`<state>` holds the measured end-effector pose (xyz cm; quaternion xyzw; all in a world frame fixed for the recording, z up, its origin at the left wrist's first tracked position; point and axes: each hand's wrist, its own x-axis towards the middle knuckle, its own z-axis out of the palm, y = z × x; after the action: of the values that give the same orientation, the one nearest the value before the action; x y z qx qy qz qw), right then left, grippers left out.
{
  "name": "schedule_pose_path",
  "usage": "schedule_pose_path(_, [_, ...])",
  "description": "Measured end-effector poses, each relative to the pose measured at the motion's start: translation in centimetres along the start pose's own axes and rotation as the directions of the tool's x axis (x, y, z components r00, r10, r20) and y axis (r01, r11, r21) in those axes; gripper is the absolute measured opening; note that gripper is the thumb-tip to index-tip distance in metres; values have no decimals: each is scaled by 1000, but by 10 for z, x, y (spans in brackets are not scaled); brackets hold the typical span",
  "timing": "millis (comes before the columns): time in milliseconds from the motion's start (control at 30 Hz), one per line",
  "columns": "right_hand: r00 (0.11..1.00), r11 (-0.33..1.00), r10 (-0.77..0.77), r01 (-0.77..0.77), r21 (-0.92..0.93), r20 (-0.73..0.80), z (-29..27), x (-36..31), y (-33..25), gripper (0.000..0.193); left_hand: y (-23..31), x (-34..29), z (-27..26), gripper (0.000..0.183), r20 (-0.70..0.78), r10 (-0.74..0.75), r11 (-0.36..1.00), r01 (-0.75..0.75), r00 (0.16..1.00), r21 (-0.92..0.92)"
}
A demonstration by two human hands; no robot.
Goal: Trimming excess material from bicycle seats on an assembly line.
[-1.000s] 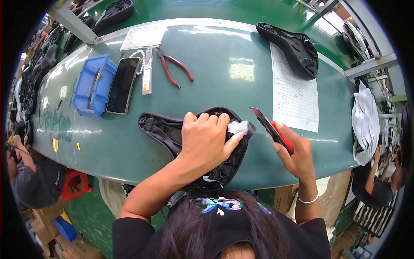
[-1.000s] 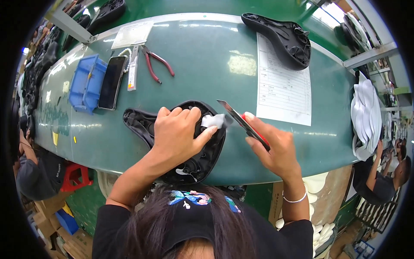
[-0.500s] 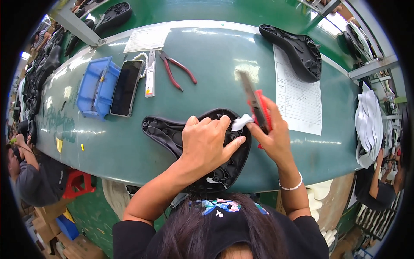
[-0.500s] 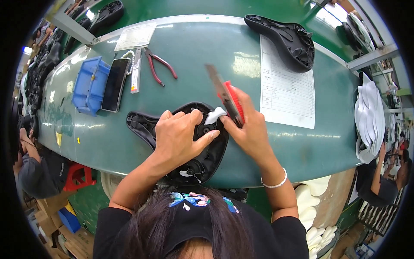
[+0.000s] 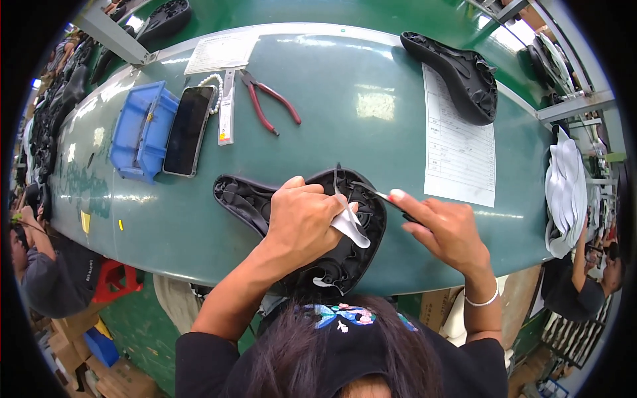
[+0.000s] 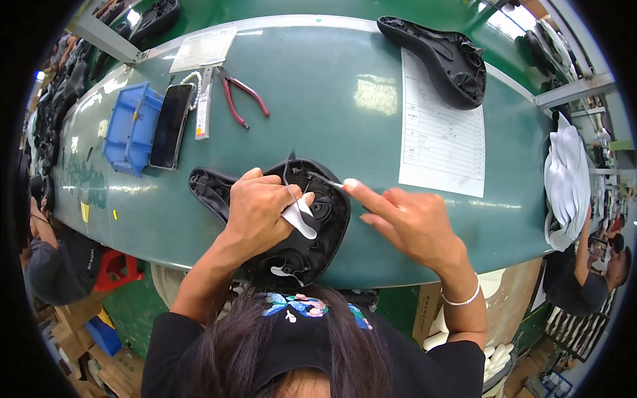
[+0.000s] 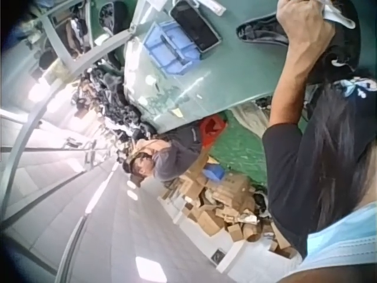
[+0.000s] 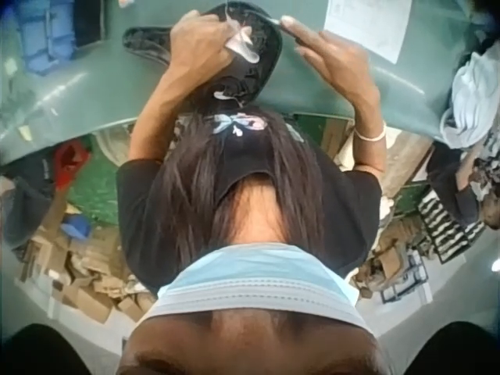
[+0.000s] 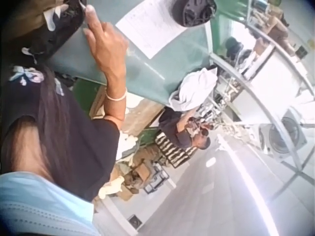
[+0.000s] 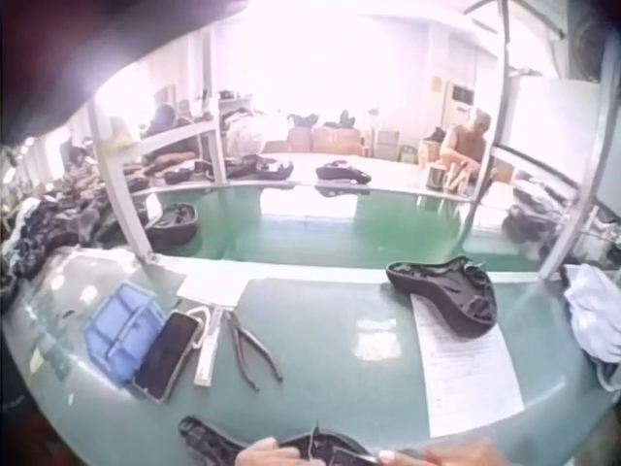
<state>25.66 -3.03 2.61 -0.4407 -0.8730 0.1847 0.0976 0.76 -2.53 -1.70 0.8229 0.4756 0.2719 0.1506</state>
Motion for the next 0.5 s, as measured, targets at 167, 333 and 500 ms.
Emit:
schedule_pose_path(167, [997,980,-72,78,-182,42,9,7,-6,67,-3,-2,0,23,-28,-47,985,42,998,-168])
schedule_pose_path(333, [990,971,134,-123,-206,37,34,-52,-37,68,12,5,-18,37,214,-616,329,494,758,-805])
schedule_pose_path(500, [928,936,353,-352,32,-118,51,-68,-69,62,-36,11,-23,41,-160,-563,-311,-387,811,-868])
